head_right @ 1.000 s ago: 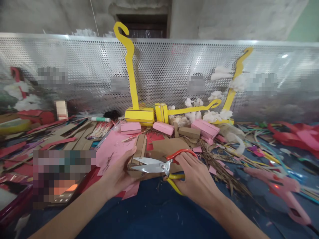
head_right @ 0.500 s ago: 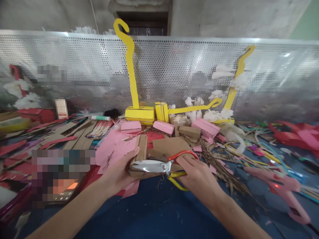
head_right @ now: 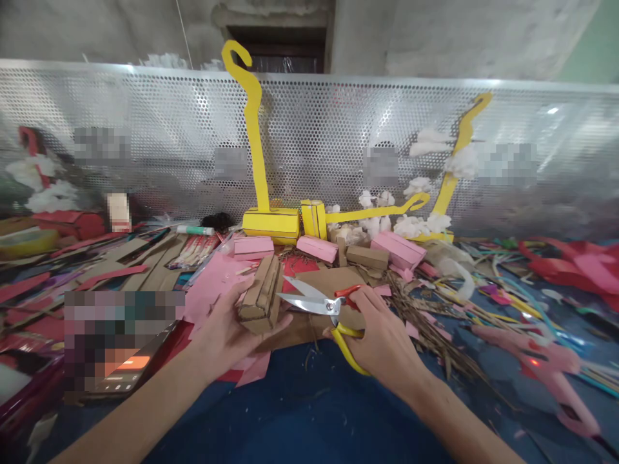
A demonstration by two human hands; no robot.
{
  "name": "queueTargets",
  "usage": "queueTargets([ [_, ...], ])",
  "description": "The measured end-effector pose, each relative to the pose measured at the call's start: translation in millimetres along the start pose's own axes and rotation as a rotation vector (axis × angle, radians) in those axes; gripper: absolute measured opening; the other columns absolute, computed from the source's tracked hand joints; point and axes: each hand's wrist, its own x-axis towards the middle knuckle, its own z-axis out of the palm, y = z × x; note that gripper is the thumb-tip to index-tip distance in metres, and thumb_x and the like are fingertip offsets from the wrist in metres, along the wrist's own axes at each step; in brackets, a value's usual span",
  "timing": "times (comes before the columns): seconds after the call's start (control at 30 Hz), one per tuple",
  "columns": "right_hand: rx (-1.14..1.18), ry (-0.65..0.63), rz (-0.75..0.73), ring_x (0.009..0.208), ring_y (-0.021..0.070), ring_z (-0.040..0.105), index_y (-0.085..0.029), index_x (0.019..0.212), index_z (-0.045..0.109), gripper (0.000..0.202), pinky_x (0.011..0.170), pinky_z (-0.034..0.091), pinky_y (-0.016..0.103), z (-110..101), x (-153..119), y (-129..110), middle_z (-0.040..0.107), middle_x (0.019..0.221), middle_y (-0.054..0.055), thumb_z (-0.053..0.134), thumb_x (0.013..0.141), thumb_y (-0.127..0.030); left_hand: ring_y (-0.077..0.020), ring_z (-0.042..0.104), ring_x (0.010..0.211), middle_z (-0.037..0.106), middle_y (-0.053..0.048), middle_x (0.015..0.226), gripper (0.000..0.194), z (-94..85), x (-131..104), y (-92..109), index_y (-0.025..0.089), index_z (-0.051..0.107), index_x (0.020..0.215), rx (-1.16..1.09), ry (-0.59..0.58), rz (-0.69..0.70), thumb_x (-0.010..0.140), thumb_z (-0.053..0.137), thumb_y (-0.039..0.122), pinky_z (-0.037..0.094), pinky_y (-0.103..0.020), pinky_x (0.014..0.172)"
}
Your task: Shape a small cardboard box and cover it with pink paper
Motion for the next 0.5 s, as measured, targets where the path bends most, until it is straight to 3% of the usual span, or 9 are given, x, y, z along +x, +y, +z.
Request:
queueTargets([
  [0.2, 0.113, -0.059, -0.016, 0.096, 0.0262, 0.067, -0.024, 0.106, 0.054, 0.031, 0.077, 0.054, 0.032, -0.7, -1.4, -7.1, 0.064, 0.111, 0.009, 0.073, 0.085, -0.035, -0.0227, 0.072, 0.078, 0.076, -0.011, 0.085, 0.022, -2.7, 0.0, 4.6, 0.013, 0.070, 0.098, -0.022, -0.103, -0.008, 0.093, 0.060, 0.031, 0.057, -0.035, 0.073],
  [0.33, 0.174, -0.085, -0.042, 0.104, 0.0279, 0.064, -0.024, 0.112, 0.053, 0.034, 0.085, 0.053, 0.036, -4.6, -3.4, -12.2, 0.061, 0.114, 0.010, 0.073, 0.087, -0.034, -0.0255, 0.073, 0.090, 0.078, -0.010, 0.093, 0.025, -9.2, 3.6, 7.6, 0.016, 0.070, 0.102, -0.055, -0.125, -0.015, 0.095, 0.059, 0.037, 0.058, -0.039, 0.082],
  [0.5, 0.208, -0.103, -0.051, 0.107, 0.0257, 0.062, -0.026, 0.115, 0.052, 0.036, 0.089, 0.052, 0.035, -8.7, -3.6, -13.3, 0.060, 0.115, 0.007, 0.066, 0.083, -0.015, -0.0232, 0.074, 0.090, 0.078, -0.009, 0.100, 0.031, -9.4, 3.6, 8.4, 0.017, 0.070, 0.116, 0.027, -0.137, 0.011, 0.095, 0.065, 0.039, 0.060, -0.037, 0.083],
])
